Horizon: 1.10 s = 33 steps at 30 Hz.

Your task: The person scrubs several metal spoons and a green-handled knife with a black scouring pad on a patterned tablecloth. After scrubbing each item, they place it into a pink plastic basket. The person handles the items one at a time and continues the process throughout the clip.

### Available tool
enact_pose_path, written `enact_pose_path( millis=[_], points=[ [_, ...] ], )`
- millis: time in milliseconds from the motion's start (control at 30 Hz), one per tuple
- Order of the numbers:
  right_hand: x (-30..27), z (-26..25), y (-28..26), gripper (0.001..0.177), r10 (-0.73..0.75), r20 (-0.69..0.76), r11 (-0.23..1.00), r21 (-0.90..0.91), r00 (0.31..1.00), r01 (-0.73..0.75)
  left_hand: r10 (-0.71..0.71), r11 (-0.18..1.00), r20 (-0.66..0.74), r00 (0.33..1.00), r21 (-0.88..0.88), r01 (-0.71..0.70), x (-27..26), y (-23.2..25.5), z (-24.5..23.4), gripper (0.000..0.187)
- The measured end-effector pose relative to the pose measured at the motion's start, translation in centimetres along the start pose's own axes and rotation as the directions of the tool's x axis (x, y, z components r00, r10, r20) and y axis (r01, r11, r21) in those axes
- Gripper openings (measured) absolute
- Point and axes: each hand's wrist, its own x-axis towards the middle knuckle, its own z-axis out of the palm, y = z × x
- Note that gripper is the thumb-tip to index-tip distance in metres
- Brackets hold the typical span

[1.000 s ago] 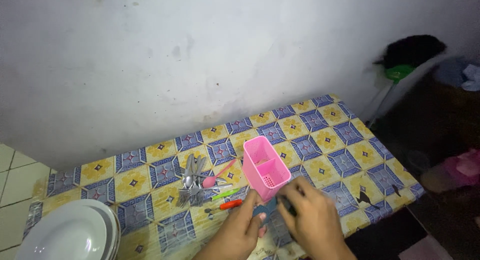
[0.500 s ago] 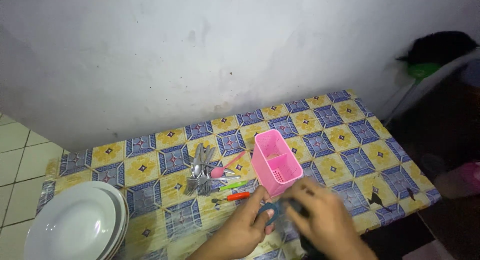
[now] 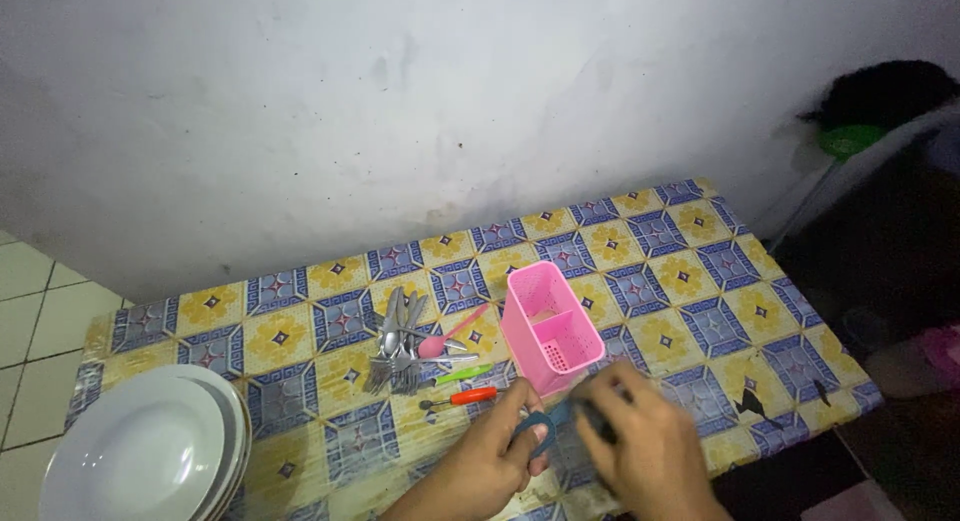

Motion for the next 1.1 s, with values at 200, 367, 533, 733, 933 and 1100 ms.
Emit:
enact_pose_path(
  millis=[200, 367, 533, 733, 933, 1100],
  points=[
    [-0.1, 0.4, 1.1, 0.017, 0.005, -0.059, 0.994, 0.112, 0.998, 0.002, -0.006, 0.985, -0.058, 0.998, 0.17, 0.016, -1.0, 1.2, 0.0, 0.027],
    [0.2, -0.8, 2.6, 0.021, 0.267, -0.078, 0.95, 0.189, 0.96, -0.249, 0.193, 0.928, -0.263, 0.945, 0.362, -0.089, -0.3, 0.1, -0.8, 0.022],
    [0.0, -1.6, 3.3, 0.02, 0.335, -0.148, 0.907, 0.318, 0.931, -0.276, 0.344, 0.893, -0.431, 0.834, 0.426, -0.148, 1.2, 1.0, -1.7, 0.016],
    [0.8, -1.3, 5.6, 0.018, 0.356, -0.134, 0.891, 0.348, 0.925, -0.292, 0.44, 0.872, -0.478, 0.76, 0.428, -0.236, 2.4, 5.1, -1.6, 0.025],
    [3.6, -1.5, 6.1, 0.02, 0.305, -0.094, 0.903, 0.344, 0.948, -0.257, 0.652, 0.742, -0.508, 0.564, 0.581, -0.334, 4.0, 7.1, -1.0, 0.019],
    [6.2, -1.4, 6.2, 0.021, 0.188, -0.076, 0.903, 0.405, 0.979, -0.142, 0.715, 0.631, -0.418, 0.56, 0.73, -0.261, 5.6, 7.9, -0.6, 0.021]
  ],
)
